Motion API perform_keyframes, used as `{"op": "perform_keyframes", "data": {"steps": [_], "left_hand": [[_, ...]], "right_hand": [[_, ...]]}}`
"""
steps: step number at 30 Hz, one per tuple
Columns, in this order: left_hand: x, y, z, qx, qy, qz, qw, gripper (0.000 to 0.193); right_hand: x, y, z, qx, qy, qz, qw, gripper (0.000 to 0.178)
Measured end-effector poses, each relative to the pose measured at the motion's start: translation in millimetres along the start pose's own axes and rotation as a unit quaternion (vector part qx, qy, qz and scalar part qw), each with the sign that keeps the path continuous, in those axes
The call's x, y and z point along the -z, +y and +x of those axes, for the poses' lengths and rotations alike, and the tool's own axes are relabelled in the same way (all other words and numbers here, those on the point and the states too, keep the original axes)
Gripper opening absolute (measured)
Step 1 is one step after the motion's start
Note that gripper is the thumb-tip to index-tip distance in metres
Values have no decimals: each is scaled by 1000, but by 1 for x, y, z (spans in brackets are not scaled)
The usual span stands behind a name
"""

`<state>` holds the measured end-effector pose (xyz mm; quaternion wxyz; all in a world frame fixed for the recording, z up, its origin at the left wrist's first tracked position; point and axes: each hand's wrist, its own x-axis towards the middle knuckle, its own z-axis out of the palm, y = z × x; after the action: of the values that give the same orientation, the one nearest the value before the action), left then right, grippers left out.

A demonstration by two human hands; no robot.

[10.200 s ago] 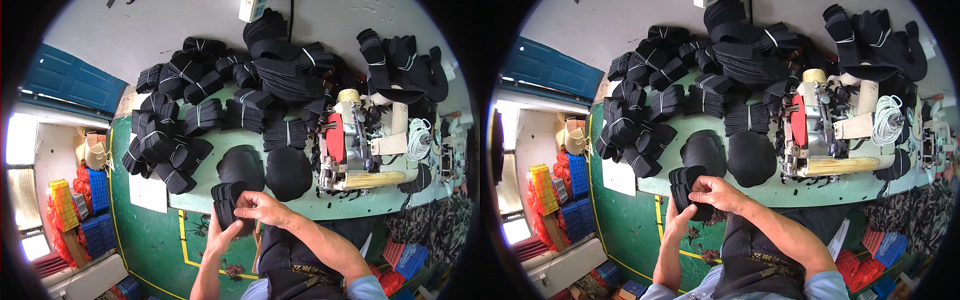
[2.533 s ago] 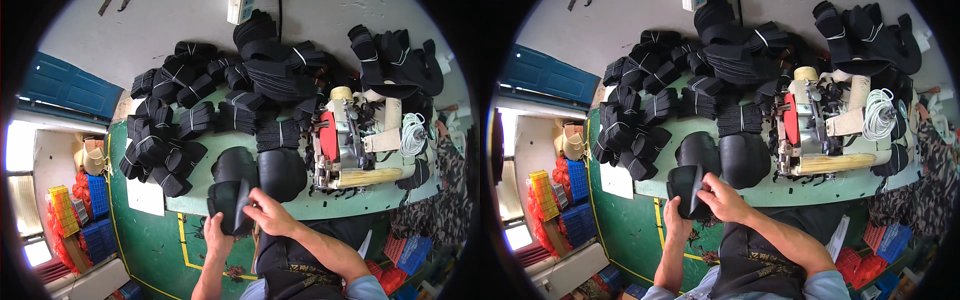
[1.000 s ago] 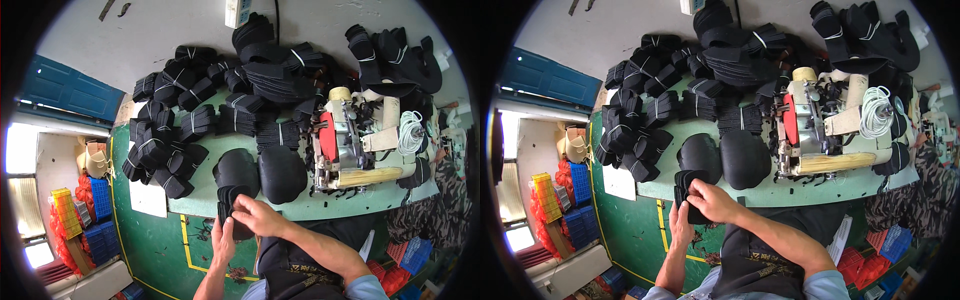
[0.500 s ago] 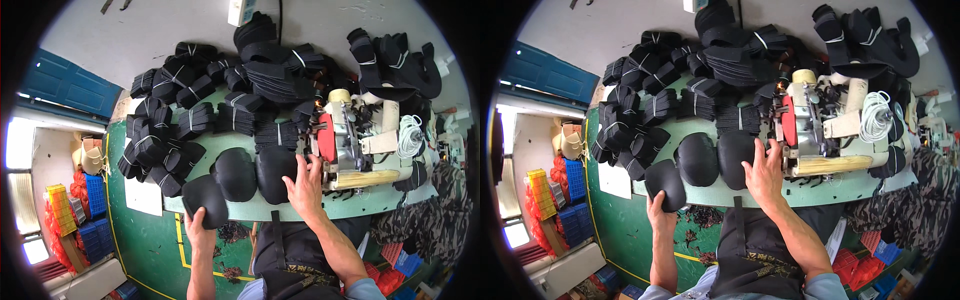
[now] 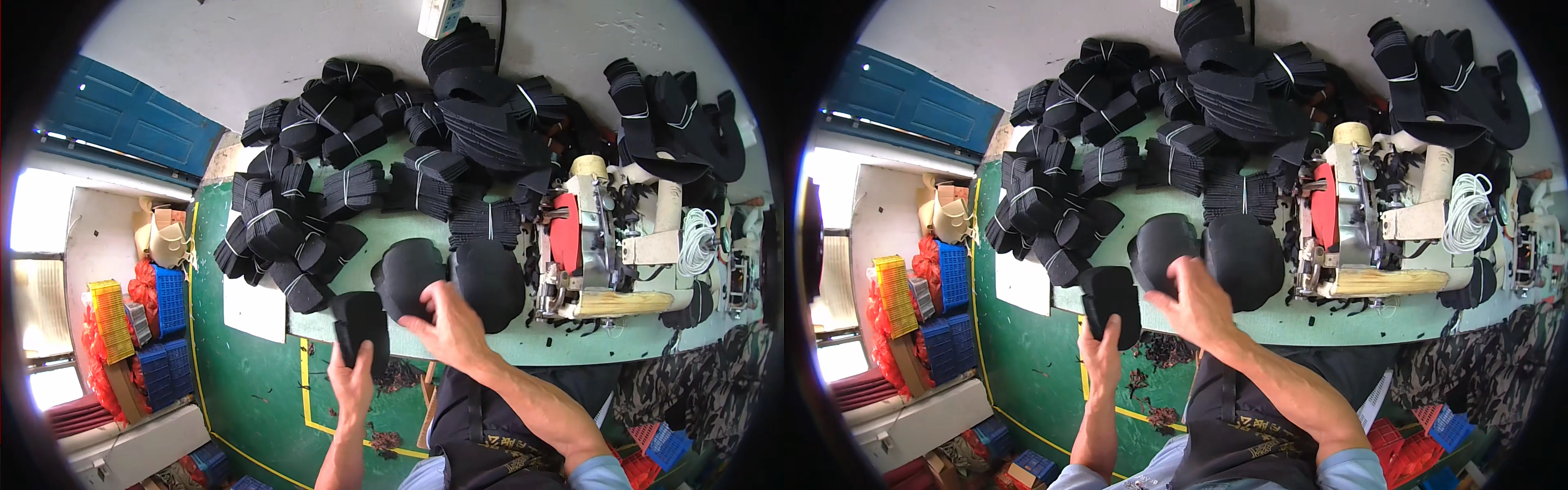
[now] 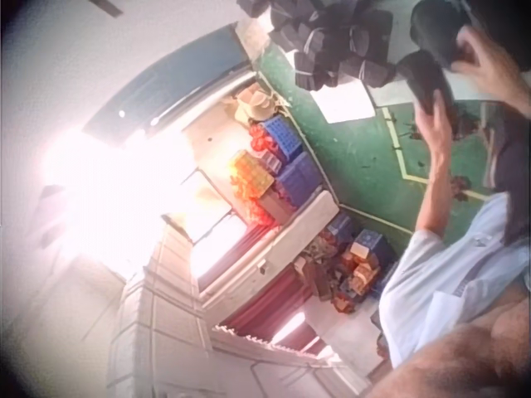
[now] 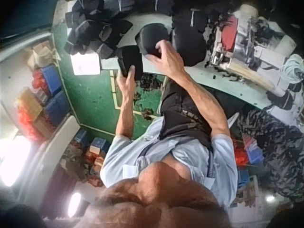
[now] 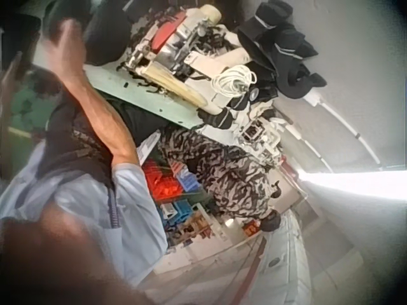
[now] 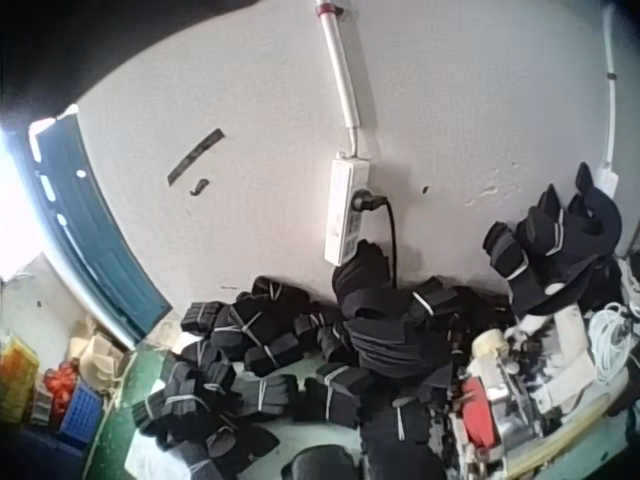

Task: The person stitches the edges of black fabric shoe components using a machine, then sorts and stacks the finished pieces on the table by hand.

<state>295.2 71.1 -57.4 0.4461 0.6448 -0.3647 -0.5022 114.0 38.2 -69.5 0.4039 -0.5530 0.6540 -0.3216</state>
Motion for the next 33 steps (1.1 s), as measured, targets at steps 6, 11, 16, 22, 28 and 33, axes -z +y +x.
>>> {"op": "perform_keyframes", "data": {"steps": [6,11,16,22,28,33], "left_hand": [[-14,10,-17,-38,-145,159,976,36],[-5,7,-18,64,-212,39,974,35],[-14,12,-22,105,-192,-34,975,29],[-21,1,-16,187,-98,-221,952,28],[-9,-6,13,104,18,-270,957,32],[-9,0,17,73,-18,-271,960,36]], "right_hand": [[2,-8,-6,-56,-223,283,931,26],[15,2,-7,-133,-299,422,845,12],[20,2,-10,-160,-306,445,826,12],[18,-5,-22,-24,-175,254,951,12],[49,34,-30,14,49,208,977,11],[62,40,-16,21,194,-199,960,58]]}}
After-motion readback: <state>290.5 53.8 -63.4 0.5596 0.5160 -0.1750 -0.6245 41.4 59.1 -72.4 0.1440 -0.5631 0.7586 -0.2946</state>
